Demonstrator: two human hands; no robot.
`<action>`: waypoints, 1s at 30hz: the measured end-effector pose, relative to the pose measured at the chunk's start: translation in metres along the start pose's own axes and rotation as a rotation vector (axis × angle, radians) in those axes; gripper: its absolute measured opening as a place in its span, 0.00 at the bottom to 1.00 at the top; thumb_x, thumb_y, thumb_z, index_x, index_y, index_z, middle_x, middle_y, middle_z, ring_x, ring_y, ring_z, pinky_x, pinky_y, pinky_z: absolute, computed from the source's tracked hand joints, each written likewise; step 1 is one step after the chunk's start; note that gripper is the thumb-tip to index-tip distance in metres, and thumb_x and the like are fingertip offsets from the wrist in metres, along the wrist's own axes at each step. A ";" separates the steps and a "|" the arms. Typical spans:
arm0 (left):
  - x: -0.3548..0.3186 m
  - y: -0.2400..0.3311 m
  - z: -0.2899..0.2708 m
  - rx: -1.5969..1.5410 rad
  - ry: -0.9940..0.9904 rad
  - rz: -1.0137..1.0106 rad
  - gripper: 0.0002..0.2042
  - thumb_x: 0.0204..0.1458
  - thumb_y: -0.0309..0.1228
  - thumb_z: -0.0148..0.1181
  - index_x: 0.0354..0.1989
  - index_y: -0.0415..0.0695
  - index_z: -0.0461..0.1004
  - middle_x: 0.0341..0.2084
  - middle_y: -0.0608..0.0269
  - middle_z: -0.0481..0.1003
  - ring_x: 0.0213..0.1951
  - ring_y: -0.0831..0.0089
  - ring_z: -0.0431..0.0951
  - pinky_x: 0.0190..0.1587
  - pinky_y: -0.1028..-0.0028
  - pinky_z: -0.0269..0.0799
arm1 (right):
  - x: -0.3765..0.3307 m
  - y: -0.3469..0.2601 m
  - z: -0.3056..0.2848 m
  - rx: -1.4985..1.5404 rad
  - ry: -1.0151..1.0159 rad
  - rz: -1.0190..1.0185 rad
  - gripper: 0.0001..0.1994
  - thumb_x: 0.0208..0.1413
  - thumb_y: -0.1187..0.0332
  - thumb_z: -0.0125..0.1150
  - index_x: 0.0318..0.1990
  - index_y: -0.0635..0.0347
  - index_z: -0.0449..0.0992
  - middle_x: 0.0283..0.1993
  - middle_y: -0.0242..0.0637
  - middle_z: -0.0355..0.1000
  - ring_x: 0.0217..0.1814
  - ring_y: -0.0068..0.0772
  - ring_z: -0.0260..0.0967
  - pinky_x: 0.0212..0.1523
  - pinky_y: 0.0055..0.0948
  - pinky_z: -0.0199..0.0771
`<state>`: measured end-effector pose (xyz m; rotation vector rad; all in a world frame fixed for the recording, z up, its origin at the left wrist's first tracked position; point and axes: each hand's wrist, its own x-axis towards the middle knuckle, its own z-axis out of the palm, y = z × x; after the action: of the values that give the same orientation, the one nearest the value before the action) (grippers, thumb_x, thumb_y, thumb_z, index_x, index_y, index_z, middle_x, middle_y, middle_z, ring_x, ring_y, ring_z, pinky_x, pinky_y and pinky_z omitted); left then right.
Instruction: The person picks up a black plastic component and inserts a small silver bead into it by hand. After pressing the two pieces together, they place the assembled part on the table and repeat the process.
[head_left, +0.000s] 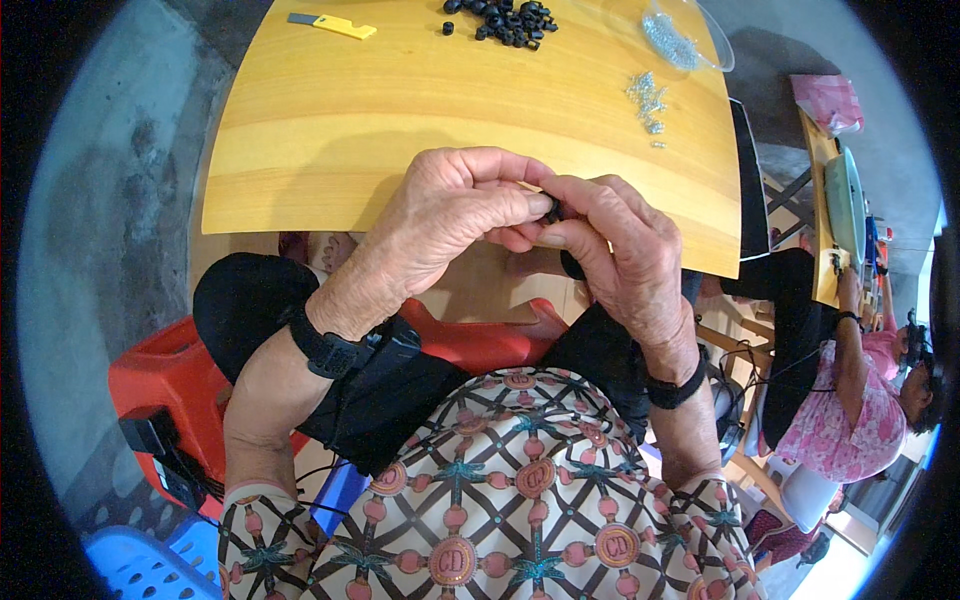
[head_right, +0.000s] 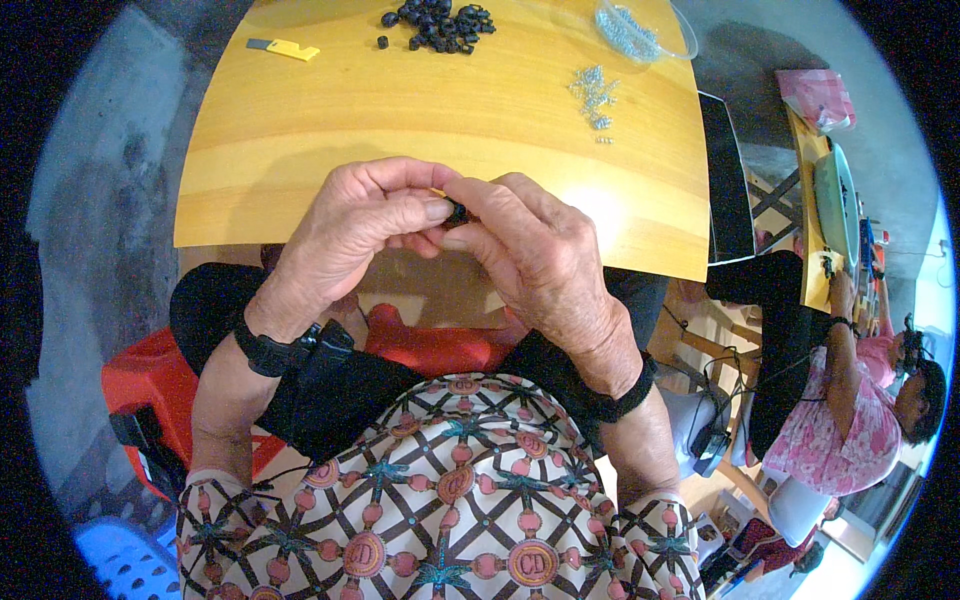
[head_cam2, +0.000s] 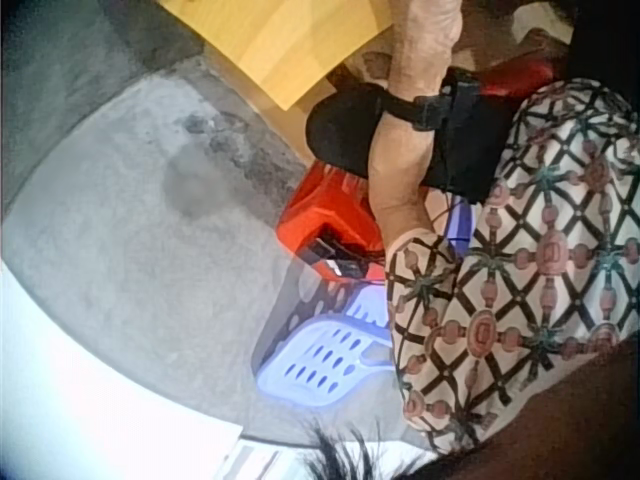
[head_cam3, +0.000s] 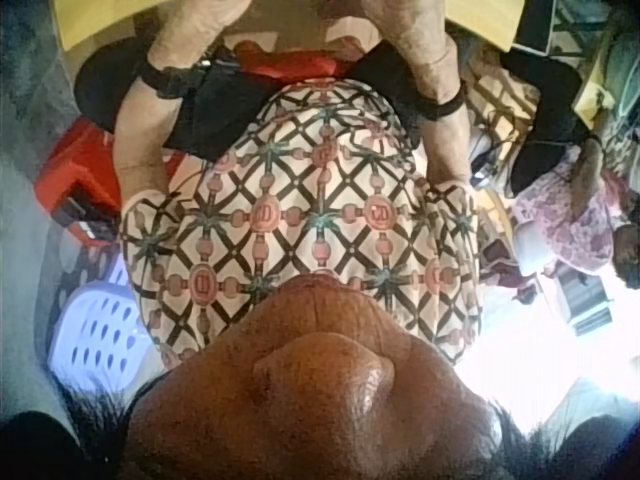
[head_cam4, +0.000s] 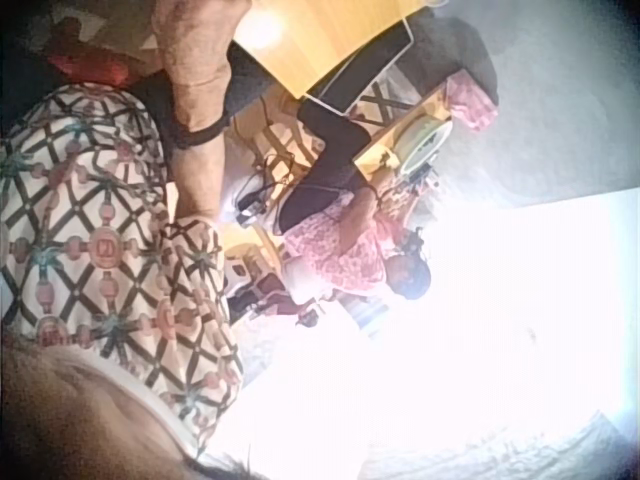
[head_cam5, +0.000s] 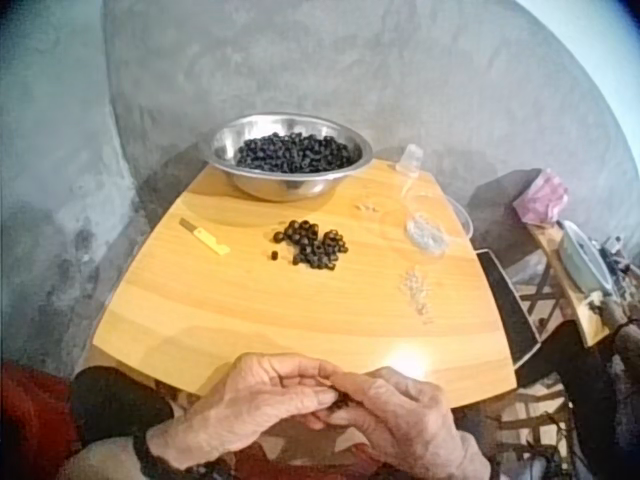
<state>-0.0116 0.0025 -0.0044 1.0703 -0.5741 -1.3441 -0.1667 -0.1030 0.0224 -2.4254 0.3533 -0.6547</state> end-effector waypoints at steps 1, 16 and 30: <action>0.000 0.000 -0.001 0.018 -0.010 -0.003 0.12 0.52 0.26 0.59 0.44 0.36 0.75 0.32 0.61 0.78 0.28 0.79 0.77 0.32 0.81 0.75 | 0.001 0.001 0.000 0.006 -0.005 -0.037 0.17 0.41 0.73 0.67 0.43 0.60 0.75 0.26 0.39 0.69 0.27 0.36 0.71 0.27 0.29 0.71; 0.006 0.007 -0.003 0.060 0.003 -0.033 0.13 0.52 0.28 0.60 0.44 0.36 0.75 0.32 0.60 0.78 0.29 0.78 0.78 0.34 0.80 0.75 | 0.012 0.019 -0.002 -0.095 -0.017 -0.246 0.15 0.43 0.71 0.66 0.40 0.60 0.74 0.23 0.36 0.67 0.24 0.36 0.69 0.23 0.31 0.70; 0.012 0.008 -0.008 0.180 -0.041 -0.038 0.13 0.52 0.31 0.62 0.42 0.37 0.76 0.30 0.62 0.78 0.26 0.81 0.77 0.31 0.82 0.75 | 0.006 0.018 0.006 -0.098 0.032 -0.198 0.16 0.42 0.71 0.67 0.42 0.59 0.74 0.25 0.37 0.69 0.25 0.36 0.71 0.24 0.30 0.72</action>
<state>0.0013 -0.0079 -0.0040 1.2061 -0.7189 -1.3693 -0.1604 -0.1167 0.0095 -2.5681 0.1626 -0.7794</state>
